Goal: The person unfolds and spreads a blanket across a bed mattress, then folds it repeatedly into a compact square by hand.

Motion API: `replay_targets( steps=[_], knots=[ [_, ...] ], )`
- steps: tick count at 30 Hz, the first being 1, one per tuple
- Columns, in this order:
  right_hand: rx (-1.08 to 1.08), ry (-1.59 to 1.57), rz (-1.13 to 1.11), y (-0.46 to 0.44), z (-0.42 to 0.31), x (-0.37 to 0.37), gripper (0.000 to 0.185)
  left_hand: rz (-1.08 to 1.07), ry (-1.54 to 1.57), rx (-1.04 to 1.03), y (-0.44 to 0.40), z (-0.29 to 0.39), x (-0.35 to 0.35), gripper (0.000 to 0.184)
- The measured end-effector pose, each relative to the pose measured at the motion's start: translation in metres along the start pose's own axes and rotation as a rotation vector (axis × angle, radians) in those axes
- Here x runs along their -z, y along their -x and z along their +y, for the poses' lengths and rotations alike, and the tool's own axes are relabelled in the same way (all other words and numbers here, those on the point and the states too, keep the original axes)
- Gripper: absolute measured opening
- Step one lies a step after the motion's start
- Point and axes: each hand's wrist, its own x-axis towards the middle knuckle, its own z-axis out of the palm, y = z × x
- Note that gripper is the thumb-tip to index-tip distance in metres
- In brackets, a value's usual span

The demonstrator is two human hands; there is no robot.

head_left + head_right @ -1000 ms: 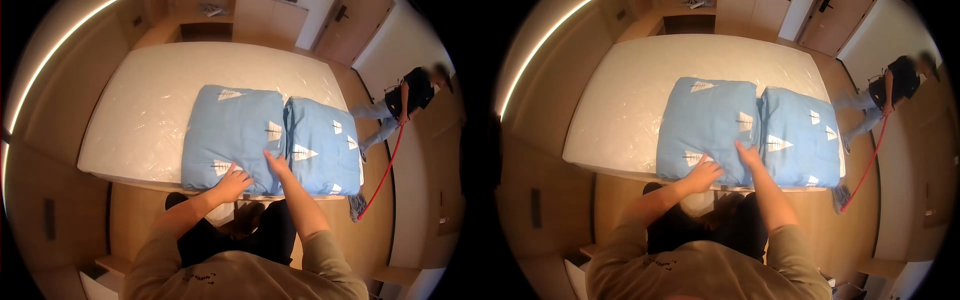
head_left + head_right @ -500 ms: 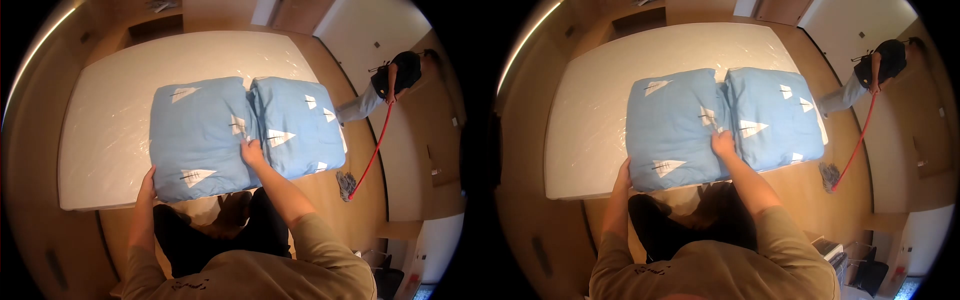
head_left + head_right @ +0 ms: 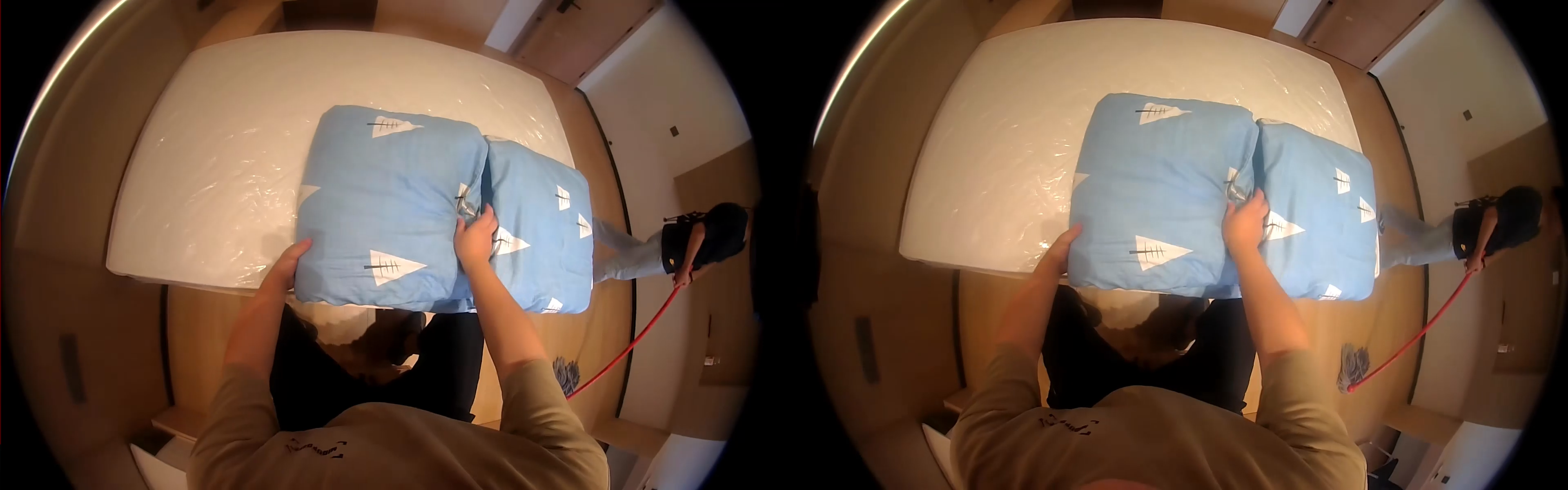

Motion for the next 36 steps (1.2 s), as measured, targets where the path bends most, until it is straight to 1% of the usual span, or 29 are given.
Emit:
replay_targets(
  steps=[2, 3, 4, 6, 8, 11, 12, 13, 15, 16, 17, 18, 19, 20, 21, 23, 25, 26, 28, 29, 30, 31, 32, 33, 34, 36],
  knots=[
    [0.403, 0.171, 0.051, 0.025, -0.009, 0.027, 0.053, 0.012, 0.009, 0.021, 0.008, -0.004, -0.007, 0.066],
    [0.384, 0.311, -0.091, 0.042, -0.014, 0.033, 0.047, 0.007, 0.005, 0.014, 0.012, -0.003, -0.011, 0.065],
    [0.318, 0.212, -0.286, 0.050, 0.001, 0.023, 0.051, -0.003, 0.002, 0.008, 0.014, -0.001, -0.016, 0.064],
    [0.286, 0.180, -0.309, 0.050, 0.011, -0.001, 0.057, -0.029, -0.021, -0.024, 0.004, 0.023, -0.019, 0.060],
    [0.221, 0.142, -0.396, 0.050, -0.001, -0.010, 0.064, -0.042, -0.049, -0.075, 0.012, 0.049, -0.030, 0.057],
    [0.159, 0.148, -0.555, 0.053, -0.050, -0.009, 0.076, -0.044, -0.113, -0.201, 0.063, 0.105, -0.067, 0.052],
    [0.163, 0.192, -0.624, 0.054, -0.057, 0.001, 0.081, -0.055, -0.107, -0.247, 0.081, 0.106, -0.080, 0.051],
    [0.184, 0.159, -0.646, 0.058, -0.064, 0.002, 0.084, -0.062, -0.124, -0.293, 0.097, 0.116, -0.091, 0.050],
    [0.225, 0.078, -0.693, 0.073, -0.072, -0.003, 0.090, -0.010, -0.176, -0.322, 0.131, 0.143, -0.091, 0.048],
    [0.272, -0.030, -0.671, 0.085, -0.081, -0.015, 0.089, 0.021, -0.211, -0.340, 0.151, 0.158, -0.095, 0.047],
    [0.318, -0.136, -0.654, 0.101, -0.088, -0.029, 0.089, 0.097, -0.276, -0.355, 0.177, 0.172, -0.112, 0.047],
    [0.322, -0.376, -0.691, 0.119, -0.098, -0.053, 0.089, 0.179, -0.347, -0.372, 0.206, 0.193, -0.131, 0.047],
    [0.351, -0.580, -0.778, 0.137, -0.110, -0.044, 0.087, 0.282, -0.388, -0.351, 0.236, 0.188, -0.150, 0.046],
    [0.367, -0.783, -0.882, 0.154, -0.124, -0.034, 0.085, 0.308, -0.443, -0.404, 0.248, 0.192, -0.167, 0.045],
    [0.427, -0.960, -0.983, 0.151, -0.151, -0.006, 0.081, 0.325, -0.499, -0.458, 0.254, 0.193, -0.183, 0.043],
    [0.198, -1.238, -1.102, 0.160, -0.148, 0.008, 0.075, 0.356, -0.607, -0.579, 0.261, 0.180, -0.225, 0.040],
    [-0.057, -1.487, -1.210, 0.178, -0.128, 0.024, 0.069, 0.382, -0.709, -0.697, 0.261, 0.154, -0.270, 0.036],
    [-0.200, -1.590, -1.262, 0.183, -0.110, 0.032, 0.066, 0.408, -0.858, -0.721, 0.252, 0.143, -0.277, 0.037],
    [-0.089, -1.214, -1.122, 0.188, -0.077, 0.092, 0.057, 0.431, -1.158, -0.763, 0.232, 0.118, -0.287, 0.038],
    [0.140, -0.725, -0.915, 0.181, -0.055, 0.137, 0.051, 0.444, -1.316, -0.782, 0.224, 0.109, -0.298, 0.038],
    [-0.263, -0.840, -1.163, 0.178, -0.009, 0.131, 0.043, 0.466, -1.472, -0.797, 0.218, 0.098, -0.315, 0.037],
    [-0.309, -1.004, -0.932, 0.172, 0.013, 0.150, 0.043, 0.492, -1.631, -0.800, 0.211, 0.083, -0.330, 0.037],
    [-0.349, -1.157, -0.691, 0.170, 0.026, 0.173, 0.044, 0.444, -1.747, -0.766, 0.194, 0.068, -0.344, 0.032],
    [-0.400, -1.189, -0.592, 0.160, 0.032, 0.193, 0.049, 0.395, -1.869, -0.729, 0.170, 0.053, -0.357, 0.027],
    [-0.445, -1.217, -0.490, 0.149, 0.031, 0.210, 0.054, 0.361, -1.916, -0.696, 0.148, 0.033, -0.373, 0.021],
    [-0.477, -1.193, -0.435, 0.139, 0.020, 0.232, 0.060, 0.290, -1.951, -0.674, 0.109, -0.012, -0.403, 0.016]
  ],
)
